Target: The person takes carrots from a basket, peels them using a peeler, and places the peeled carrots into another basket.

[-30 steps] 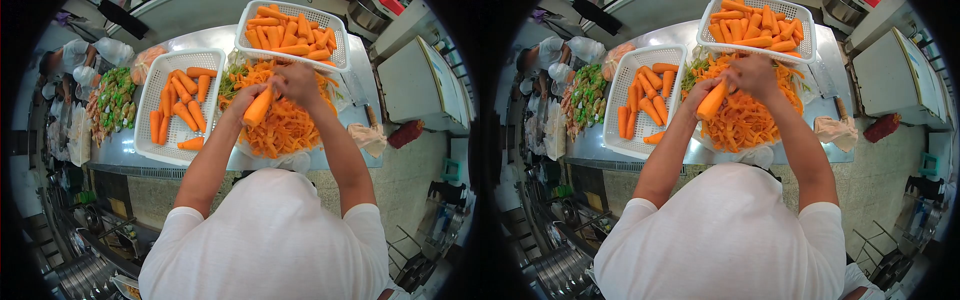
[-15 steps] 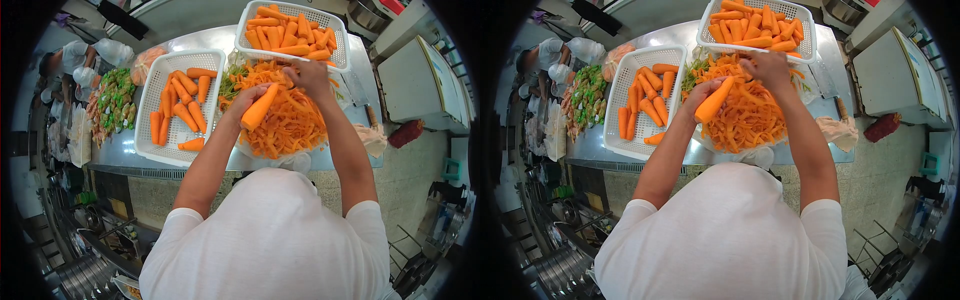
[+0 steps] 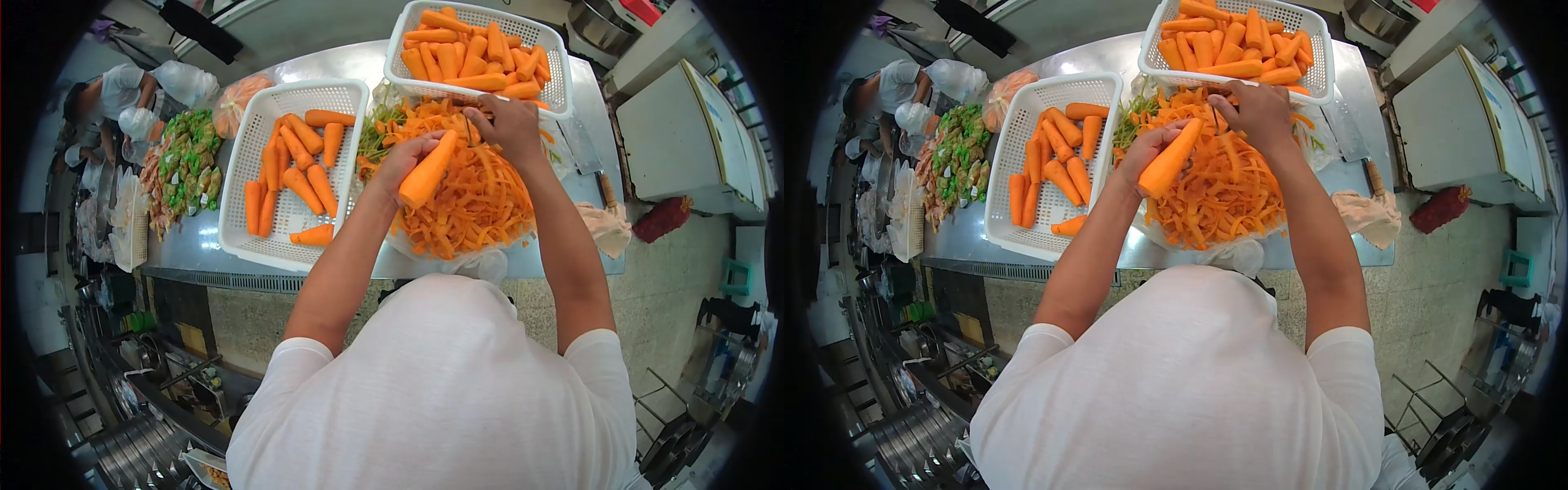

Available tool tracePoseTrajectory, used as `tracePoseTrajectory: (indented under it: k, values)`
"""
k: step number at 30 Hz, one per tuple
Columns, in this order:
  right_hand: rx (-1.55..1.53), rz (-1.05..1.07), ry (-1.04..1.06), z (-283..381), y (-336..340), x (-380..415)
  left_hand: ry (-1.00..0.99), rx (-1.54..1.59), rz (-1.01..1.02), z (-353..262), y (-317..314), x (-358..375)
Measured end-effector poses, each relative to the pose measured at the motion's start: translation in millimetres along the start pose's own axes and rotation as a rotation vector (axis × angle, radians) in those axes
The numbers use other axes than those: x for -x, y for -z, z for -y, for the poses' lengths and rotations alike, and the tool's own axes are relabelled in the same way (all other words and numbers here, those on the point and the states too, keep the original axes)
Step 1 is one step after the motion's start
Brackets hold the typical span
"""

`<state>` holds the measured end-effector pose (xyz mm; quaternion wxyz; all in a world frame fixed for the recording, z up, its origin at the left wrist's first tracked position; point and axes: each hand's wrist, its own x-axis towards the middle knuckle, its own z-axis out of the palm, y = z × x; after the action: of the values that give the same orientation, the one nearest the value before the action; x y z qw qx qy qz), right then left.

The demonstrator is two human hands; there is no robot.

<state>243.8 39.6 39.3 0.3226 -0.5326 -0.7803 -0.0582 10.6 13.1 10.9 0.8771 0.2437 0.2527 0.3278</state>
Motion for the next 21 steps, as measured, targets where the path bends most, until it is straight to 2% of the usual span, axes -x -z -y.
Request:
tracePoseTrajectory:
  k: [2,3,5,9,11,15,17,21]
  values:
    - [-0.108,-0.036,-0.027,14,16,1,-0.016,0.071,0.144,0,-1,3]
    - [-0.111,-0.026,-0.026,34,26,8,-0.016,0.080,0.138,2,-8,3]
    - [-0.215,0.006,0.262,73,40,17,-0.055,0.211,-0.220,1,-30,-5]
    - [-0.217,0.043,0.285,37,2,11,0.008,0.211,-0.196,-3,-15,-1]
    - [-0.022,0.002,0.003,-2,-8,1,0.011,0.022,0.084,-3,8,3]
    - [-0.060,-0.041,-0.049,19,15,7,-0.047,-0.007,-0.035,-1,-12,8]
    - [-0.181,-0.054,0.246,63,32,13,-0.014,0.161,-0.148,-1,-16,-1]
    - [-0.221,-0.027,0.377,59,14,13,-0.015,0.163,-0.140,-1,-15,2]
